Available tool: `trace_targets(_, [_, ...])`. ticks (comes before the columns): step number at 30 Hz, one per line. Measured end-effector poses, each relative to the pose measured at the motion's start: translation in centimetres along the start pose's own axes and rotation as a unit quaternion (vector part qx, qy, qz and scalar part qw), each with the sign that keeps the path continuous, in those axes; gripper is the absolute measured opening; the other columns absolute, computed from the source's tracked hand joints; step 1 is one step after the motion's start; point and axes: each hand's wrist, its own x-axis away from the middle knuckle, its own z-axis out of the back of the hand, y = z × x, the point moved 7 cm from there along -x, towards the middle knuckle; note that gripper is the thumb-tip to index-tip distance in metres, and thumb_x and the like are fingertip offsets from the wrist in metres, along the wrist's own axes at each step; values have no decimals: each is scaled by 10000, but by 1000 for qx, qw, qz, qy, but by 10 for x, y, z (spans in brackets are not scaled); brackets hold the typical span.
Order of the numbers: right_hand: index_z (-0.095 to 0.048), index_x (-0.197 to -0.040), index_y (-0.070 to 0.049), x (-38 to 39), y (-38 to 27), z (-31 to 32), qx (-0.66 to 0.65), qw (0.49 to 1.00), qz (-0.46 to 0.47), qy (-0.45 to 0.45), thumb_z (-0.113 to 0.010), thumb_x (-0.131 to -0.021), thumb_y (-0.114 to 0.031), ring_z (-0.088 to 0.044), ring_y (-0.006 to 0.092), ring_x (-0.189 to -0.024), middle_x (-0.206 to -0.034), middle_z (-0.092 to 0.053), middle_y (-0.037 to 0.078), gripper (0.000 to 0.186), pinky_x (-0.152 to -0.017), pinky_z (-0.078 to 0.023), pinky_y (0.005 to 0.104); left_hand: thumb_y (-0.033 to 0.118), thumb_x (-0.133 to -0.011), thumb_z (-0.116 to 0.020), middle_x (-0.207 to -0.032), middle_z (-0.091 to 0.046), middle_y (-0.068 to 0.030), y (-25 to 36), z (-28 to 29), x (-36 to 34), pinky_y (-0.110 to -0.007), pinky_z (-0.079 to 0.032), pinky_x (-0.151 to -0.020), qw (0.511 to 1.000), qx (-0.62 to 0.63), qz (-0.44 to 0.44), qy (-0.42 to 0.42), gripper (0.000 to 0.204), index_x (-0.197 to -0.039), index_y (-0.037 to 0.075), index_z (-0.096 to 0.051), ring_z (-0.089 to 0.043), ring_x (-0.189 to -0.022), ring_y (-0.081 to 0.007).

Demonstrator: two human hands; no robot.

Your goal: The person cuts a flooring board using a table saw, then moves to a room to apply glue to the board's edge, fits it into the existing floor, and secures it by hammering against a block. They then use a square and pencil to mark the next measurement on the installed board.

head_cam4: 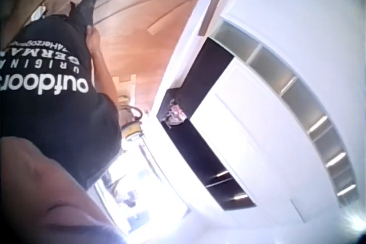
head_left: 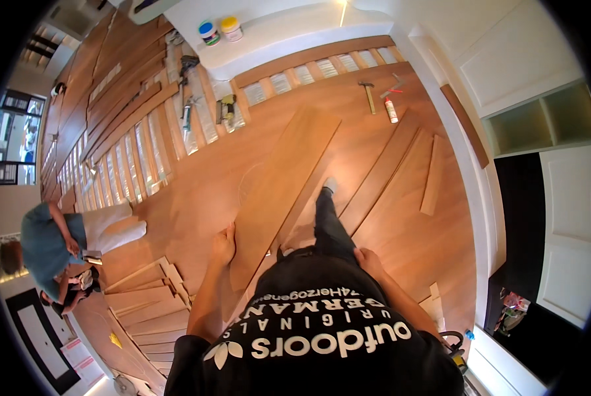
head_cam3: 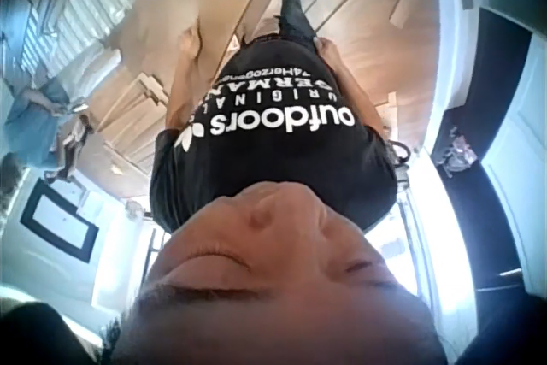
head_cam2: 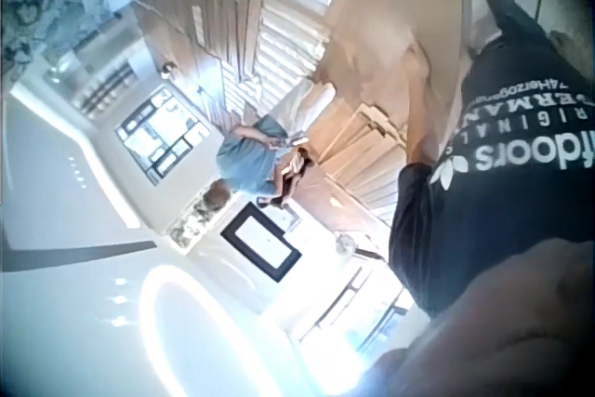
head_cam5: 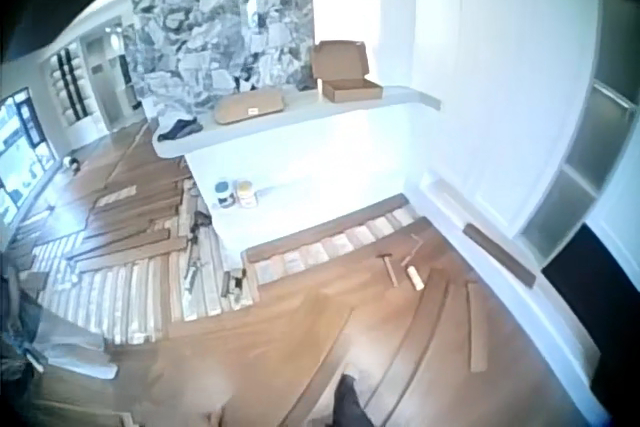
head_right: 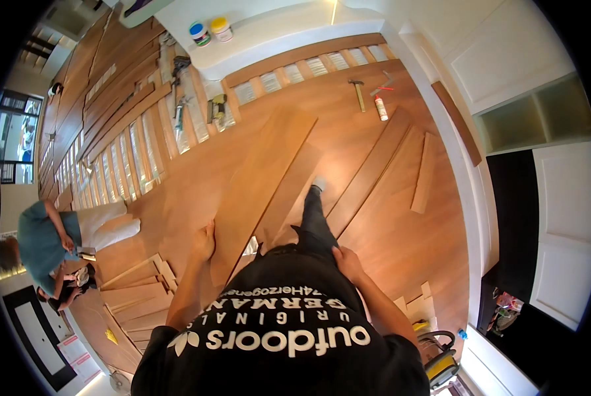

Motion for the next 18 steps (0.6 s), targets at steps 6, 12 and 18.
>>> trace_targets(6, [-726, -971, -6, -144, -62, 121, 41, 993, -48, -97, -506, -1046, -483, -696, 425, -941, -959, -720, 265, 531, -858, -525, 489, 473, -1105, -366, -1035, -739, -286, 115, -63, -94, -444, -519, -944, 986, -63, 73, -139, 662, -1139, -94, -706, -710, -1048, -426])
trace_targets(12, [-734, -1040, 11, -253, -104, 202, 66, 991, -36, -107, -519, -1040, -476, -672, 461, -1021, -1028, -713, 290, 532, -918, -520, 506, 529, -1092, -339, -1047, -724, -309, 244, -98, -235, -445, -514, -941, 962, 21, 59, -266, 720, -1132, -88, -709, -699, -1063, -430])
trace_targets(18, [-699, -923, 16, -344, -129, 284, -11, 988, -153, -2, -543, -1031, -491, -674, 470, -958, -926, -691, 303, 541, -839, -516, 501, 524, -1090, -347, -1113, -703, -330, 326, -150, -399, -445, -494, -952, 943, 12, 23, -332, 716, -1118, -95, -705, -685, -1080, -411])
